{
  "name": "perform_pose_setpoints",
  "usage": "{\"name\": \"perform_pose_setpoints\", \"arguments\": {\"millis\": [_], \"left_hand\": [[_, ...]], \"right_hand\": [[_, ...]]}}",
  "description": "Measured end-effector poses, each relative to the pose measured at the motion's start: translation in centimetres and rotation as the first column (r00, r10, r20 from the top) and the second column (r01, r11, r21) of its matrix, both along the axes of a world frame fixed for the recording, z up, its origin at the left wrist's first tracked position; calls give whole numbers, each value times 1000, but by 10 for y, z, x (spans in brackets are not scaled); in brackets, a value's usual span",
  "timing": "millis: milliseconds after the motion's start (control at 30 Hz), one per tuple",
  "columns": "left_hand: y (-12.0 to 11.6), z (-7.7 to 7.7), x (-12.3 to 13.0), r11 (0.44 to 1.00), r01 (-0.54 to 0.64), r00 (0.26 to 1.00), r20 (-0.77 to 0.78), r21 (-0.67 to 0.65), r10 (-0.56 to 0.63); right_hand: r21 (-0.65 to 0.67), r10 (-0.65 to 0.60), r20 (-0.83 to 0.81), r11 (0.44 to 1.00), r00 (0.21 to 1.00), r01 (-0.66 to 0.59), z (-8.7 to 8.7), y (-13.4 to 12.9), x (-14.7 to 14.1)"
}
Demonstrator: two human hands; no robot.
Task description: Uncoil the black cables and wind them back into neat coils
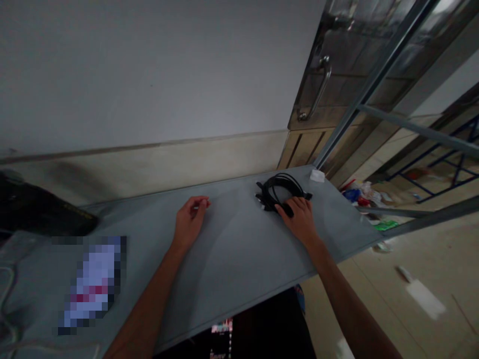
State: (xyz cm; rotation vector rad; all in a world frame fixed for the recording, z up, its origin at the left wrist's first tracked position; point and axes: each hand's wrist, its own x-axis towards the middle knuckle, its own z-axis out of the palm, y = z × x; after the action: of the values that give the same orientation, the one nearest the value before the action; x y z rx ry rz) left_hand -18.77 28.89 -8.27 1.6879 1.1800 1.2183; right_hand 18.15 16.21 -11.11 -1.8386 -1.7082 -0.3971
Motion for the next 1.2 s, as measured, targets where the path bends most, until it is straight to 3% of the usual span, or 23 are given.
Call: {"name": "perform_pose_setpoints", "arguments": {"millis": [367,533,667,767,867,933,1000,1100,1200], "left_hand": [[2,-2,0,1000,16,999,38,-1,-16],[1,-1,0,1000,19,999,34,11,-19],[2,-2,0,999,32,999,43,10,-33],[4,-3,-1,1000,30,998,63,9,-31],[6,-5,-1,999,32,997,75,4,-33],[6,-6,0,999,36,996,85,1,-36],[6,-6,0,999,43,995,87,8,-43],[4,-5,1,998,66,994,91,16,-67],[2,-3,2,997,75,989,124,2,-74]], "right_hand": [[-29,36,66,999,997,-34,2,-3,0],[24,76,-133,997,988,-74,4,-3,1],[79,37,-230,997,973,-19,8,-5,3],[131,-6,-308,990,951,49,21,-6,3],[248,-3,-473,959,881,137,55,-1,2],[372,126,-656,912,745,174,92,7,1],[498,303,-738,848,603,183,141,18,0],[675,525,-703,704,480,219,222,33,-7],[769,677,-633,605,375,205,296,40,-27]]}}
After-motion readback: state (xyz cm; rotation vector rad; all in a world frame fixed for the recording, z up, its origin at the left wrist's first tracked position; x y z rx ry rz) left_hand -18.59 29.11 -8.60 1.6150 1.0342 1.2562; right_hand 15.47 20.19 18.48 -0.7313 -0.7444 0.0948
